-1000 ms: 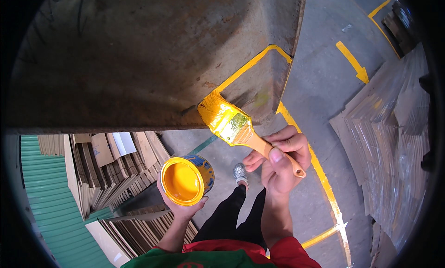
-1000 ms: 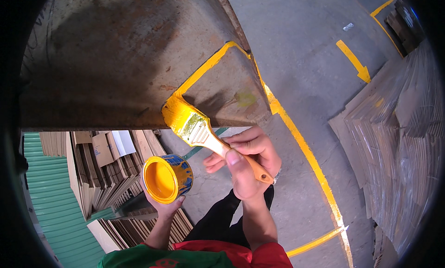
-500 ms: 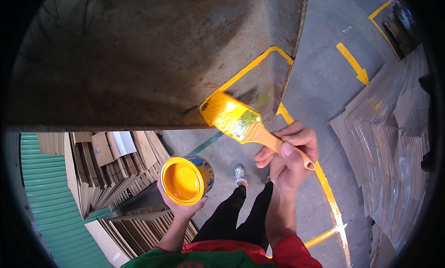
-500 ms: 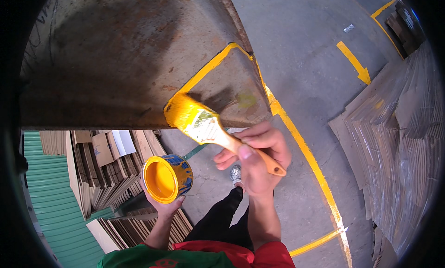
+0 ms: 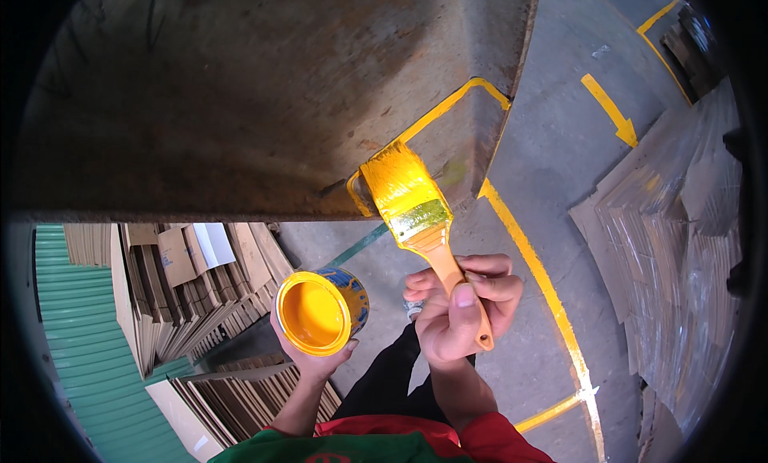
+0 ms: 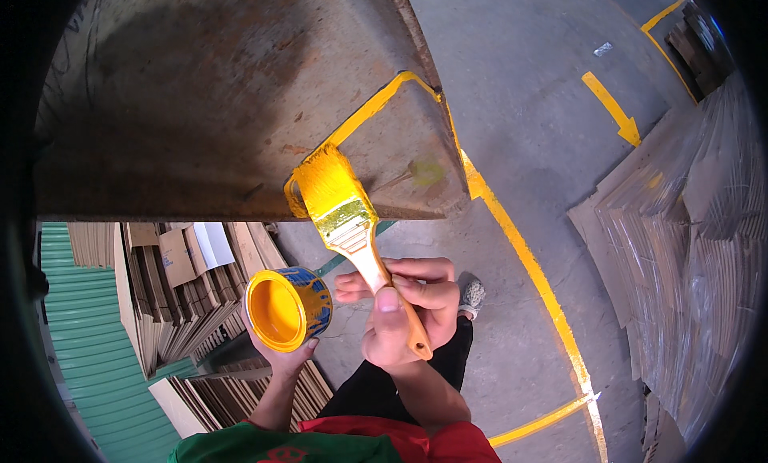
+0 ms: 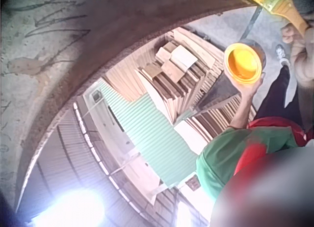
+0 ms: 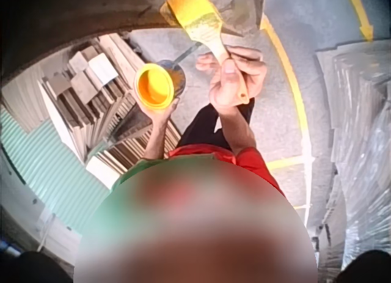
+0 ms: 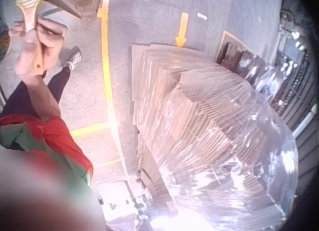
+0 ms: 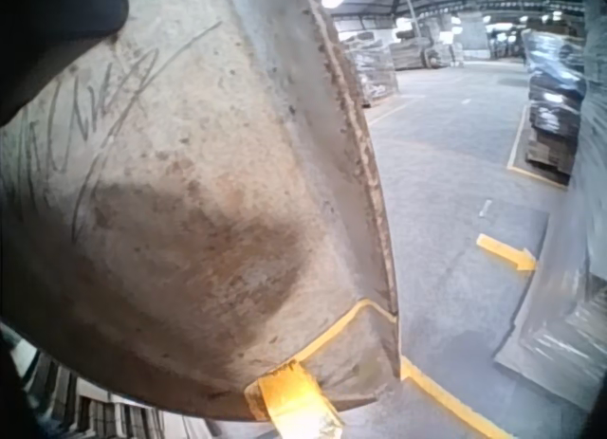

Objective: The person paints a metal support beam and floor lines with yellow paint using a brush and a small paint can. They repeatedly dip the brush into the paint can and apply paint to the beam and floor, occasionally using a piece of cardboard to wipe excess paint.

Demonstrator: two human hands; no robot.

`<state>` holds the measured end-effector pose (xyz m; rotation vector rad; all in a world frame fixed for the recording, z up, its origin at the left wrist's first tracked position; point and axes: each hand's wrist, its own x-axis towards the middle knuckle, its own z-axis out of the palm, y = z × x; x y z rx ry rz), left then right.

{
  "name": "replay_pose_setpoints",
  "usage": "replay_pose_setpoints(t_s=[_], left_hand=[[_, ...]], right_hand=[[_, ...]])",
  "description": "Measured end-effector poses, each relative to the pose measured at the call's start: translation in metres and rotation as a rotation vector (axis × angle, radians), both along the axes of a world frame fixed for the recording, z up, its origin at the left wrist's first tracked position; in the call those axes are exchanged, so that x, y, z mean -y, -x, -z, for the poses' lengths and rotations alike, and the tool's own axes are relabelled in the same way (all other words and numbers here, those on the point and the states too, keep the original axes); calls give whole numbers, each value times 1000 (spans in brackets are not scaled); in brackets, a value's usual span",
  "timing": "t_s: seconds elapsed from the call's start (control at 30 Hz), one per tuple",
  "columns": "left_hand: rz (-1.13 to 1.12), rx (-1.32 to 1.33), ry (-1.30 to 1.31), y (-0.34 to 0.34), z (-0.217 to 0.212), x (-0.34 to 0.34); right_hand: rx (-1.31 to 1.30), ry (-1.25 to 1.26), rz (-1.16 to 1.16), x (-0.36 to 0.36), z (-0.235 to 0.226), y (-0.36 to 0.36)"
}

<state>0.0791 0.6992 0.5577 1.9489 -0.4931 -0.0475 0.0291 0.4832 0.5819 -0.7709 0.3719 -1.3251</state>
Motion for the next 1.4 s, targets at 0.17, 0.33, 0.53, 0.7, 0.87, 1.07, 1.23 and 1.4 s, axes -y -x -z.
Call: replay_pose_setpoints(t_s=[0.17,0.33,0.53,0.7,0.87,1.07,1.23,1.4], left_hand=[[-8,-5,5,0,1,0],[-4,10,-1,-1,1,-3],[10,13,14,0,2,-2],[12,-1,1,2,3,-3],[4,5,-1,4,4,-2],[11,-5,-9,4,4,-1],[3,-15,14,6,4,0],[6,-6,2,6,4,0]], right_hand=[[-67,79,-16,-4,-2,-1],[-44,110,-37,3,-1,2],[0,127,-135,20,-3,11],[52,89,-199,31,-5,14],[34,82,-251,42,-5,17],[23,63,-295,50,-8,19],[28,36,-335,57,-9,20],[68,-43,-395,68,-6,22]])
